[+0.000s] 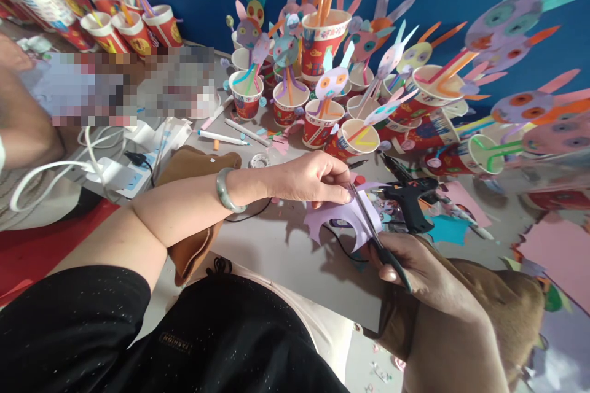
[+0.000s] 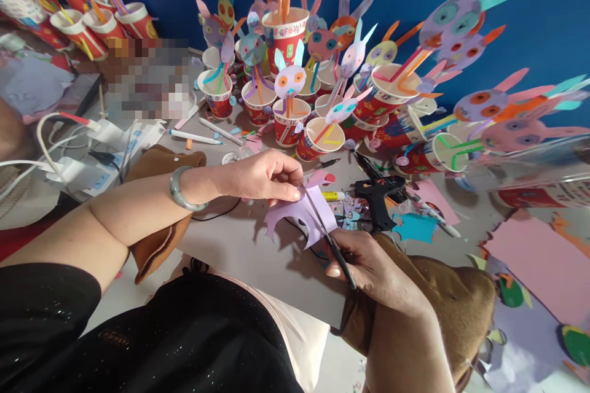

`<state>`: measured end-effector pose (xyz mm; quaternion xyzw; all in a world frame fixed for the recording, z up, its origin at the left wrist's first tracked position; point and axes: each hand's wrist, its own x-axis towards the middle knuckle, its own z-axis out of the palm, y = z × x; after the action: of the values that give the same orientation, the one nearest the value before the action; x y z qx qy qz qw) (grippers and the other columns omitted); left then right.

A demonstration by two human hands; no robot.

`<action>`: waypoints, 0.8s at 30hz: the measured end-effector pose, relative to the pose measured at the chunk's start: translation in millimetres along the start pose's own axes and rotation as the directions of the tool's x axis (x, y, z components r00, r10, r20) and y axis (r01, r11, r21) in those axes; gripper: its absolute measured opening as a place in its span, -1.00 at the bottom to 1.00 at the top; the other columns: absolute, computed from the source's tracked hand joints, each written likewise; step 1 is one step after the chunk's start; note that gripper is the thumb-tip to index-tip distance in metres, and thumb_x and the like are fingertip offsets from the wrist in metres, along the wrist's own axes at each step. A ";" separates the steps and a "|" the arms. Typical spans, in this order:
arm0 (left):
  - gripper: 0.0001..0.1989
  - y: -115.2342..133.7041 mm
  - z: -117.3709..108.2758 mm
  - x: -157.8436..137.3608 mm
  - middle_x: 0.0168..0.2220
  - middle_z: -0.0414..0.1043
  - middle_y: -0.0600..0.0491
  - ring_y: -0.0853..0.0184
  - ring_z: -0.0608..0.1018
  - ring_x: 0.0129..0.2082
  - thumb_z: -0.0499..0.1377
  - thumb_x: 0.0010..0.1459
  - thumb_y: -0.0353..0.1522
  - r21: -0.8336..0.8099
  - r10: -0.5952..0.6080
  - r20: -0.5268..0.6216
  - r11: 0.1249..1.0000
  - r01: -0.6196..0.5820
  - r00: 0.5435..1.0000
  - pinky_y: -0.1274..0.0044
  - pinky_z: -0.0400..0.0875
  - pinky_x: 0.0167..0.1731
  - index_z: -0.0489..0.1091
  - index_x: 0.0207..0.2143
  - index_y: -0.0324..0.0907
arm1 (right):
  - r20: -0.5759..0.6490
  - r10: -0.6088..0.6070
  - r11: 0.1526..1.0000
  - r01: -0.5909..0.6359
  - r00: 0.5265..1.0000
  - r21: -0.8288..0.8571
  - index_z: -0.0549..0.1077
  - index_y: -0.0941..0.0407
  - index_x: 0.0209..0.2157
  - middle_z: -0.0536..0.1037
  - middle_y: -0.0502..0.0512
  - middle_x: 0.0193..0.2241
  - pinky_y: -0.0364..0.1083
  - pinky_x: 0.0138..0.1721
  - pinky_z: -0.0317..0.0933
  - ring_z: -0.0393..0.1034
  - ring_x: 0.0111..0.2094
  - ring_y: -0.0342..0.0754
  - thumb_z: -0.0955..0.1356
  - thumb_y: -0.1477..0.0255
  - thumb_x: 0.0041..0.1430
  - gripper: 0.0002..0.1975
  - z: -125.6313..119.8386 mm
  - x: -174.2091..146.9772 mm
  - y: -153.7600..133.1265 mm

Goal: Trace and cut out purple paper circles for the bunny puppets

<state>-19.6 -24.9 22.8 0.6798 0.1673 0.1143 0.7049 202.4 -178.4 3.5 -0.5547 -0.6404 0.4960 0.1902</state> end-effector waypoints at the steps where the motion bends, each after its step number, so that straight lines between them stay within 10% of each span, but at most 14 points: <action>1: -0.84 -0.1 0.0 -0.1 -0.62 0.28 0.19 0.56 0.37 -0.65 0.23 0.13 -0.46 0.001 0.004 0.004 1.000 -0.004 1.000 0.70 0.24 -0.66 0.33 -0.49 -0.26 | 0.000 0.000 1.000 0.000 1.000 0.001 0.34 0.15 -0.57 0.28 -0.03 -0.60 -0.15 -0.55 -0.02 0.08 -0.54 -0.15 0.30 -0.31 -0.05 -0.28 0.0 0.0 0.6; 24: -0.81 -2.6 -0.1 -0.4 -0.56 0.30 0.16 0.55 0.40 -0.61 0.25 0.15 -0.39 0.032 -0.001 0.012 0.999 0.000 1.000 0.71 0.25 -0.65 0.33 -0.48 -0.26 | 0.010 0.010 1.000 -0.010 1.000 -0.001 0.35 0.14 -0.55 0.29 -0.02 -0.58 -0.15 -0.52 0.01 0.09 -0.52 -0.15 0.32 -0.28 -0.01 -0.31 -0.3 -1.8 5.6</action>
<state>-20.2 -25.1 20.2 0.6917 0.1652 0.1074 0.6948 206.1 -180.5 -0.5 -0.5557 -0.6388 0.4993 0.1842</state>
